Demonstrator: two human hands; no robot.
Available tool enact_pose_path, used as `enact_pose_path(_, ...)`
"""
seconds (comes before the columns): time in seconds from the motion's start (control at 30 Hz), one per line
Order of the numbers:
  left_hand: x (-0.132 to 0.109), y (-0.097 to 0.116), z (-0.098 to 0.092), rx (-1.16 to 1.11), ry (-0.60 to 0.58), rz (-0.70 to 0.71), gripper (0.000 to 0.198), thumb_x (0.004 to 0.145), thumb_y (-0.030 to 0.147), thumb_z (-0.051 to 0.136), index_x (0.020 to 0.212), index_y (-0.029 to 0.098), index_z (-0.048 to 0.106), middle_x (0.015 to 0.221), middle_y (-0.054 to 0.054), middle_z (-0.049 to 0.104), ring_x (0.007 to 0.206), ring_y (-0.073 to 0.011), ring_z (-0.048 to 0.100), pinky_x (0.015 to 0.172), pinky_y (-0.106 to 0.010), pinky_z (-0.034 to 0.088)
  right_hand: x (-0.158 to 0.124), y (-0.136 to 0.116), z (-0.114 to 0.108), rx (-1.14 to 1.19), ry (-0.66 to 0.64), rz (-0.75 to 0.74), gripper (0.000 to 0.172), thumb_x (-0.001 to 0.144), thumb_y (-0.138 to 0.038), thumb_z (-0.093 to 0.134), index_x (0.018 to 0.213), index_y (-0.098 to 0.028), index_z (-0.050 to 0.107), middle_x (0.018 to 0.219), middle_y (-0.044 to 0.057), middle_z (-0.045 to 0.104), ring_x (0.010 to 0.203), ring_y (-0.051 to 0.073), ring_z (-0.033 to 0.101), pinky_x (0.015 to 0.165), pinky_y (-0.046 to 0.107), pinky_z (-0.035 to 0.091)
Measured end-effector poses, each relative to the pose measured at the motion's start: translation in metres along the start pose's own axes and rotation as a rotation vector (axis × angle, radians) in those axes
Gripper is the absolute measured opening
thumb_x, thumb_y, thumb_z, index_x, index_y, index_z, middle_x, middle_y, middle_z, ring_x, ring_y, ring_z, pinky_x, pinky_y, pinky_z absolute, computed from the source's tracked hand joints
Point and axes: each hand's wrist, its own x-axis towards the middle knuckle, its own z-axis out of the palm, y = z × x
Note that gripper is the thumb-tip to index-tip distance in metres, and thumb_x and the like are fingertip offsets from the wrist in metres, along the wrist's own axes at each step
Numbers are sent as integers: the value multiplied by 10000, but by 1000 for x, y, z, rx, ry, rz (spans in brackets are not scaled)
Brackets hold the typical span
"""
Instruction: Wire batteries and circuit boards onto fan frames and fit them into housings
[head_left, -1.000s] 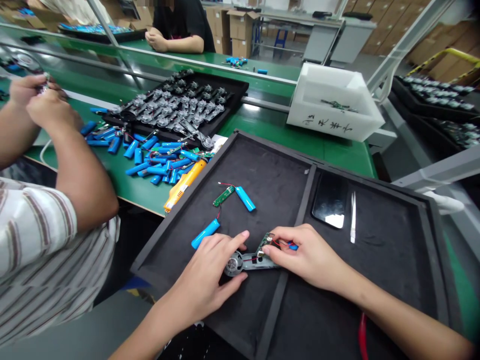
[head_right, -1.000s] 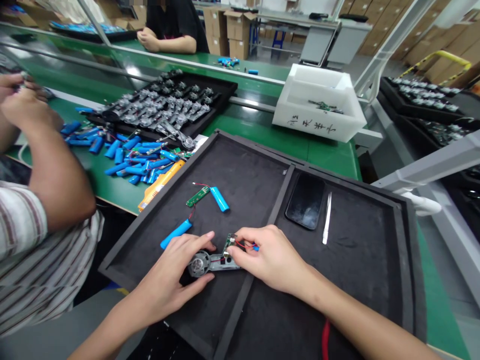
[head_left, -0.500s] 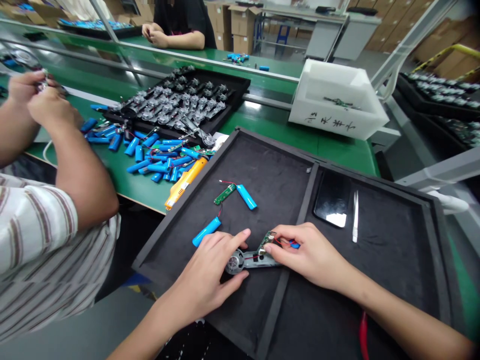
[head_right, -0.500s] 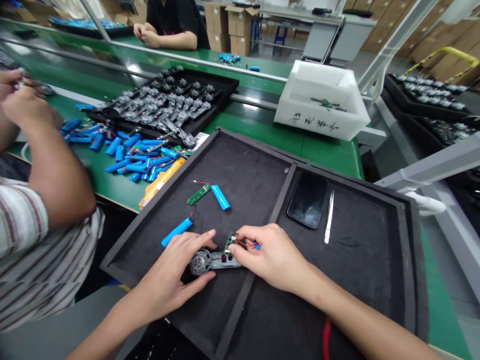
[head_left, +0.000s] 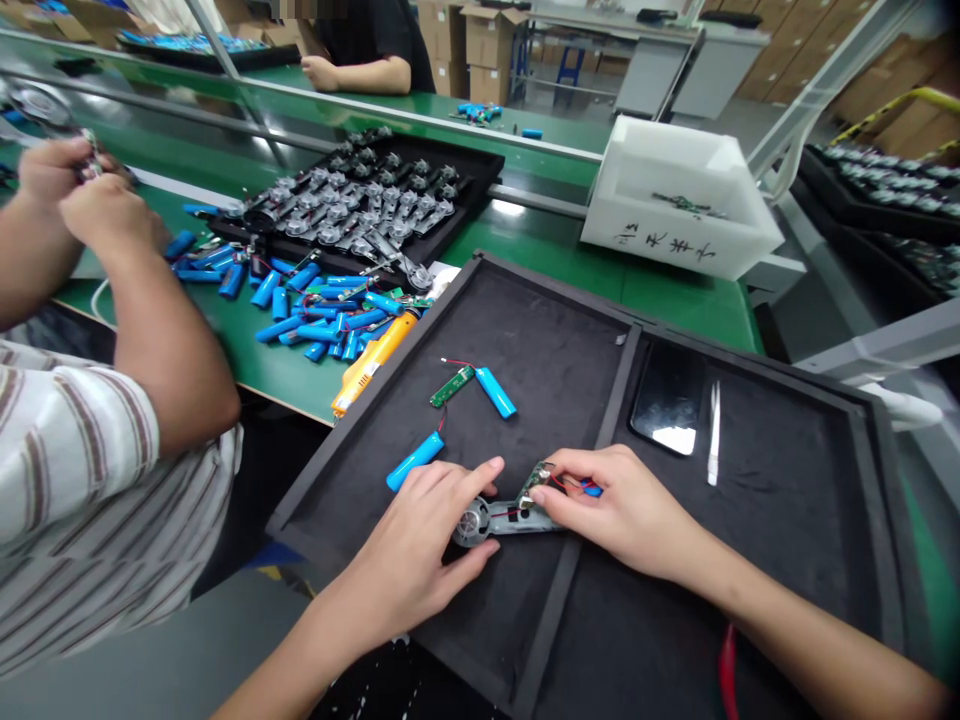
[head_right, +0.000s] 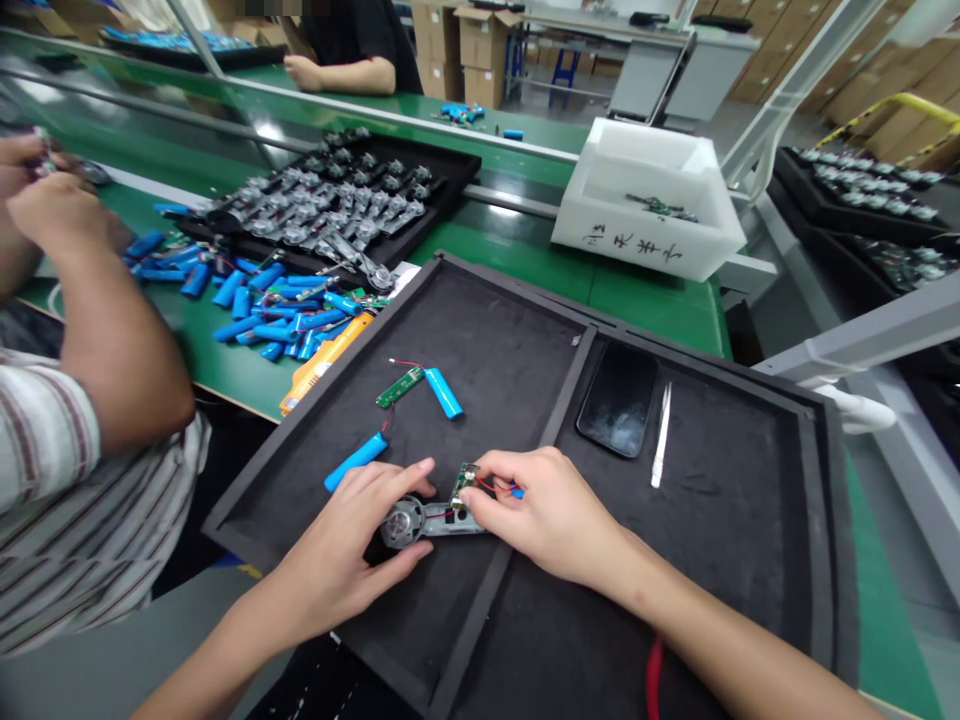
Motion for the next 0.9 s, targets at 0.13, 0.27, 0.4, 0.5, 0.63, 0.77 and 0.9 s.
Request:
enact_pose_path(0.13,0,1,0,3,-1,3,752,990,183,643,1625,291,255,1314,-53,625,1238,-221,529,1099,-409,377,0,1,0,-5,-3,1,136,960,-300,666,905,-214,756,638,-84,525,582,75,445,600,230,348)
enact_pose_path(0.27,-1,1,-1,7,-2,5,751,990,187,644,1625,292,256,1318,-58,626,1242,-227,528,1094,-414,382,0,0,-1,-4,-5,4,139,960,-299,664,899,-212,754,639,-82,527,582,76,443,597,231,345)
enact_pose_path(0.4,0,1,-3,18,-16,7,744,993,187,643,1622,283,257,1317,-55,626,1241,-219,527,1100,-408,380,1,-2,-1,-1,-9,7,140,959,-295,663,896,-206,751,636,-80,521,581,77,442,598,232,348)
enact_pose_path(0.5,1,1,-2,26,-16,7,745,990,192,648,1620,281,260,1318,-57,627,1244,-223,529,1097,-408,385,1,-3,-1,-5,-10,11,141,957,-291,662,892,-205,752,632,-81,524,576,75,441,598,232,349)
enact_pose_path(0.63,1,1,-1,17,-17,7,739,994,196,638,1621,291,256,1321,-58,628,1245,-225,532,1100,-420,386,1,-3,-1,2,-13,7,138,959,-291,660,902,-203,748,645,-82,532,584,71,447,604,229,350)
enact_pose_path(0.77,-4,2,-5,-74,3,-15,735,988,206,644,1610,325,271,1297,-47,647,1221,-222,563,1098,-430,403,1,-6,-4,21,-21,50,175,959,-318,661,859,-188,723,620,-82,462,587,78,401,586,235,326)
enact_pose_path(0.9,-8,3,-14,-284,32,-101,770,952,234,700,1594,345,289,1246,-29,679,1153,-204,636,1098,-416,430,2,-8,-11,133,-89,120,264,947,-396,681,812,-169,689,613,-77,400,589,88,346,547,240,294)
